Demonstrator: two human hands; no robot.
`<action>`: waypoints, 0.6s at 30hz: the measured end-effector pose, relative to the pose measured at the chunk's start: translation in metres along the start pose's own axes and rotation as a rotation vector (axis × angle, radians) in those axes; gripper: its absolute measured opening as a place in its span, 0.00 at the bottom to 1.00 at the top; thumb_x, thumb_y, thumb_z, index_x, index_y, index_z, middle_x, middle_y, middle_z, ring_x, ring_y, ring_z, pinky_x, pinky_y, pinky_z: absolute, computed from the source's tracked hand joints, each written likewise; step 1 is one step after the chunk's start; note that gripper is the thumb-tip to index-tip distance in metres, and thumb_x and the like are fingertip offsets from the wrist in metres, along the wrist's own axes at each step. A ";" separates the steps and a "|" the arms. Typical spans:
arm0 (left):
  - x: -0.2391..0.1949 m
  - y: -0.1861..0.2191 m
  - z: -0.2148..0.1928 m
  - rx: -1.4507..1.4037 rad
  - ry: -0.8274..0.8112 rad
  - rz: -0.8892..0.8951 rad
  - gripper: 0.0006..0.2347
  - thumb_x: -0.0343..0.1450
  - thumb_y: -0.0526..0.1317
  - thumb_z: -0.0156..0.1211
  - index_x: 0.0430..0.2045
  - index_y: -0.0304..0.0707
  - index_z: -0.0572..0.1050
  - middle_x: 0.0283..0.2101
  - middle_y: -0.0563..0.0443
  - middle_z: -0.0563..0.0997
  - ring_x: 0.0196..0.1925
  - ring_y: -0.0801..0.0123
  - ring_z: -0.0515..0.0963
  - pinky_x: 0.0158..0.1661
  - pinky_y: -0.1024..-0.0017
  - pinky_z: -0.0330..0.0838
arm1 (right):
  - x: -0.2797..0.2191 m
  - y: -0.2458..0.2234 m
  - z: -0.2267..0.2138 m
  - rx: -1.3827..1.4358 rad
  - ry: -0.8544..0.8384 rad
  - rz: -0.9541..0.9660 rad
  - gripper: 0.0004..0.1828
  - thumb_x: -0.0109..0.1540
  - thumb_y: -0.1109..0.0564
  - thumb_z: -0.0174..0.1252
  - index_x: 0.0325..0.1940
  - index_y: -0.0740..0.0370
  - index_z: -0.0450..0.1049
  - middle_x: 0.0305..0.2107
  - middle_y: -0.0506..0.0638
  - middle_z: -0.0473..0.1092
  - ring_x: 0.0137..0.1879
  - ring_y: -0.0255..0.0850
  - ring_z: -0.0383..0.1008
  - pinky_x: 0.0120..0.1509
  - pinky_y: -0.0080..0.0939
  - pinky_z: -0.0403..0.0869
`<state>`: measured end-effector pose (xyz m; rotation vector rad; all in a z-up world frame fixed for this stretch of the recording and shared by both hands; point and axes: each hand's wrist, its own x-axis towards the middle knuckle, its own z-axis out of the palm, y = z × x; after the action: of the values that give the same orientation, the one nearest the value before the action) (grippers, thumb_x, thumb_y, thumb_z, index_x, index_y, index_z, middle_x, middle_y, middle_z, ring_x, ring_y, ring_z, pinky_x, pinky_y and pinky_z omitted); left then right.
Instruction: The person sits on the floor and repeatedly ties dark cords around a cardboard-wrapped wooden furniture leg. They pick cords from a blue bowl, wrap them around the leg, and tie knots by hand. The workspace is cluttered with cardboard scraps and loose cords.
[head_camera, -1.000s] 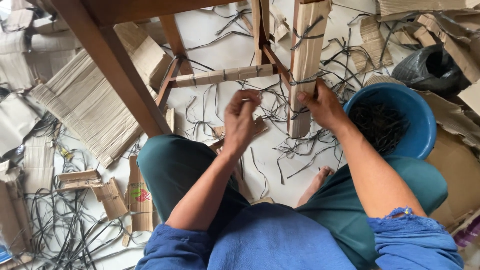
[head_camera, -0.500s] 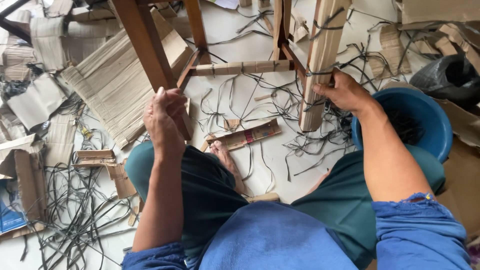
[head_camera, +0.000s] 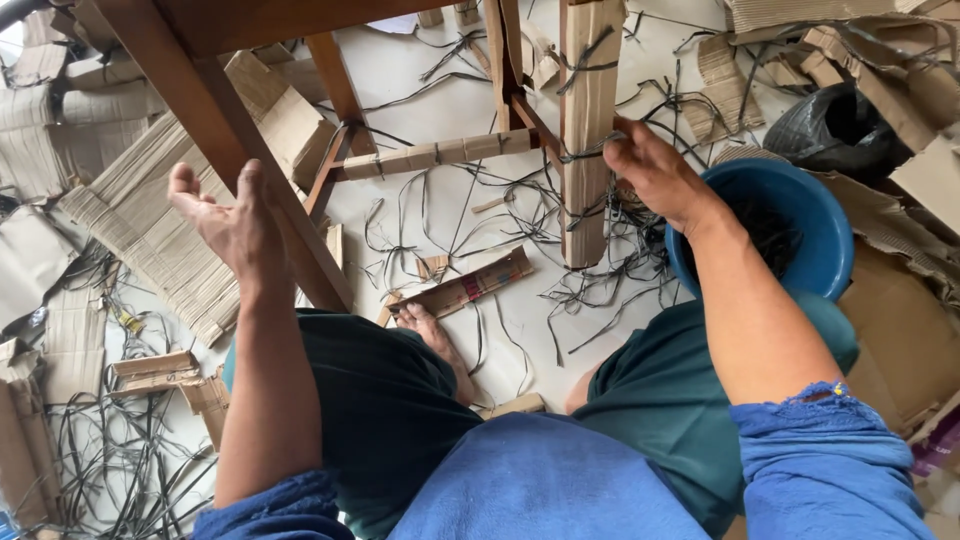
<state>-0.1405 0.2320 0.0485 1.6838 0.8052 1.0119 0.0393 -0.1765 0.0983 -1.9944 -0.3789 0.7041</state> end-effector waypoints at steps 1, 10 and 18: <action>0.006 -0.008 0.000 -0.003 0.002 0.002 0.29 0.72 0.45 0.70 0.61 0.40 0.56 0.67 0.33 0.58 0.73 0.47 0.57 0.70 0.55 0.50 | 0.009 0.010 -0.002 -0.002 0.002 -0.003 0.52 0.58 0.26 0.44 0.80 0.53 0.46 0.75 0.61 0.52 0.80 0.55 0.51 0.78 0.58 0.56; 0.026 0.027 0.018 0.232 -0.087 -0.235 0.22 0.66 0.57 0.62 0.46 0.48 0.64 0.38 0.57 0.74 0.40 0.74 0.74 0.40 0.72 0.71 | 0.093 0.033 -0.022 0.521 0.135 -0.152 0.39 0.60 0.23 0.49 0.61 0.52 0.72 0.43 0.45 0.75 0.46 0.37 0.76 0.43 0.35 0.75; 0.043 -0.008 0.027 0.224 0.010 0.029 0.21 0.66 0.62 0.67 0.32 0.47 0.71 0.27 0.59 0.72 0.27 0.75 0.70 0.26 0.75 0.69 | 0.125 -0.023 -0.012 0.929 -0.316 -0.256 0.49 0.55 0.19 0.47 0.55 0.64 0.76 0.47 0.62 0.77 0.49 0.52 0.80 0.49 0.44 0.78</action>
<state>-0.0978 0.2607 0.0470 1.8854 0.9309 0.9801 0.1451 -0.1075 0.0822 -0.9443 -0.3865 0.8307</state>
